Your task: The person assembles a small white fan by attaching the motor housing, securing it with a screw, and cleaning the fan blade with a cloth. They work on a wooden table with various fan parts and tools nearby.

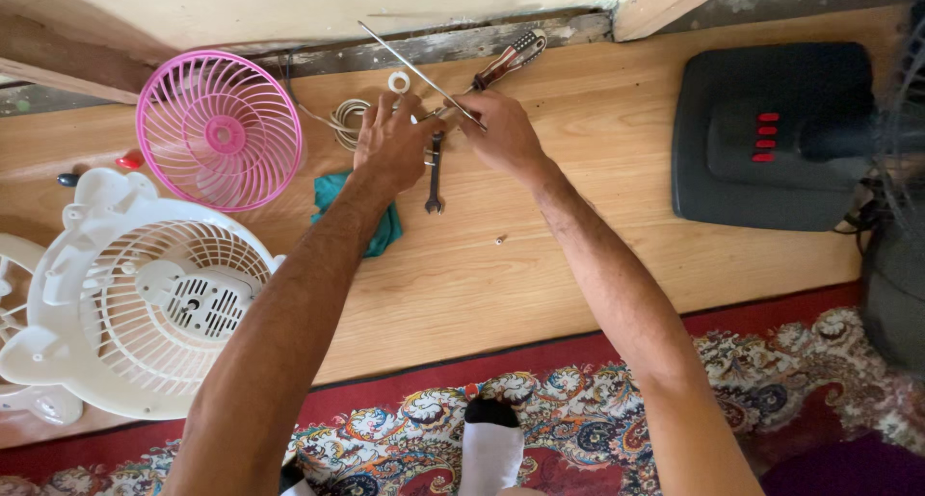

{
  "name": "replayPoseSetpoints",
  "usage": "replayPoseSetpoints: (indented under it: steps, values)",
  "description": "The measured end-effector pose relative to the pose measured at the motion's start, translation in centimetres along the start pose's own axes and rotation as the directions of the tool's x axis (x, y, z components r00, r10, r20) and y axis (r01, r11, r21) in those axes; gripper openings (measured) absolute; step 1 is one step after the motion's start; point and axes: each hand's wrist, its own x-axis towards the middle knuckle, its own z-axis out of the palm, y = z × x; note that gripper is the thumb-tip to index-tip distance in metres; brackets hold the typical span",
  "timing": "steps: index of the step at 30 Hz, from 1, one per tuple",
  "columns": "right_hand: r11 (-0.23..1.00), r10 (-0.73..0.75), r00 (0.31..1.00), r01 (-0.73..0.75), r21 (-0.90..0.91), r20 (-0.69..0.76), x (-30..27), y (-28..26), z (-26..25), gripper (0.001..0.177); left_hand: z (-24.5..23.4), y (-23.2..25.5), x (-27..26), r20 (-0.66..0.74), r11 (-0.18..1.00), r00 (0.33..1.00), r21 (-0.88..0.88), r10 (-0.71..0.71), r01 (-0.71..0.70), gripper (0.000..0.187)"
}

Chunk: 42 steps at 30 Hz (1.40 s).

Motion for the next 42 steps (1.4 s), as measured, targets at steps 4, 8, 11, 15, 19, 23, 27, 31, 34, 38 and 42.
replayPoseSetpoints:
  steps: [4,8,11,15,19,23,27,31,34,38,42]
  values:
    - [0.997,0.066,0.996,-0.068,0.031,0.065,0.6,-0.2,0.4,0.027,0.4,-0.6,0.5,-0.078,0.996,0.994,-0.048,0.077,-0.081,0.056]
    - [0.996,0.079,0.994,-0.076,-0.047,0.077,0.9,0.9,0.7,0.016,1.3,-1.6,0.9,-0.158,0.995,0.984,-0.038,0.081,-0.088,0.046]
    - [0.990,0.121,0.987,-0.112,-0.091,0.106,0.7,2.0,0.6,0.016,1.9,-2.1,1.3,-0.191,0.995,0.977,-0.012,0.093,-0.097,0.034]
    - [0.988,0.107,0.987,-0.093,-0.120,0.120,0.5,2.8,0.4,0.018,2.2,-2.4,2.0,-0.191,0.990,0.972,0.028,0.138,-0.135,0.023]
    - [0.991,0.089,0.989,-0.075,-0.111,0.122,0.2,2.8,0.2,0.019,2.5,-1.9,3.0,-0.156,0.946,0.959,0.265,0.235,-0.189,0.011]
    - [0.995,0.066,0.992,-0.057,-0.081,0.109,-0.1,2.9,-0.1,0.018,2.8,-1.5,3.8,-0.103,0.864,0.944,0.444,0.313,-0.238,0.011]
    - [0.993,0.118,0.985,-0.113,-0.046,0.127,0.0,3.1,-0.1,0.018,3.2,-1.4,4.3,-0.119,0.835,0.932,0.493,0.342,-0.243,0.013]
    - [0.983,0.178,0.971,-0.170,-0.066,0.159,-0.2,3.3,0.0,0.017,3.1,-1.4,4.4,-0.113,0.807,0.916,0.523,0.385,-0.275,0.017]
    - [0.990,0.119,0.984,-0.107,-0.095,0.131,-0.5,3.8,-0.4,0.016,3.1,-1.1,4.3,-0.080,0.744,0.910,0.607,0.408,-0.280,0.017]
    - [0.986,0.165,0.979,-0.163,-0.030,0.117,-0.7,3.5,-0.3,0.018,2.8,-0.8,4.0,-0.067,0.735,0.915,0.620,0.398,-0.275,0.017]
    - [0.995,0.091,0.994,-0.092,0.028,0.059,-1.4,2.4,0.1,0.018,1.7,-0.4,3.4,-0.162,0.945,0.952,0.246,0.261,-0.217,0.031]
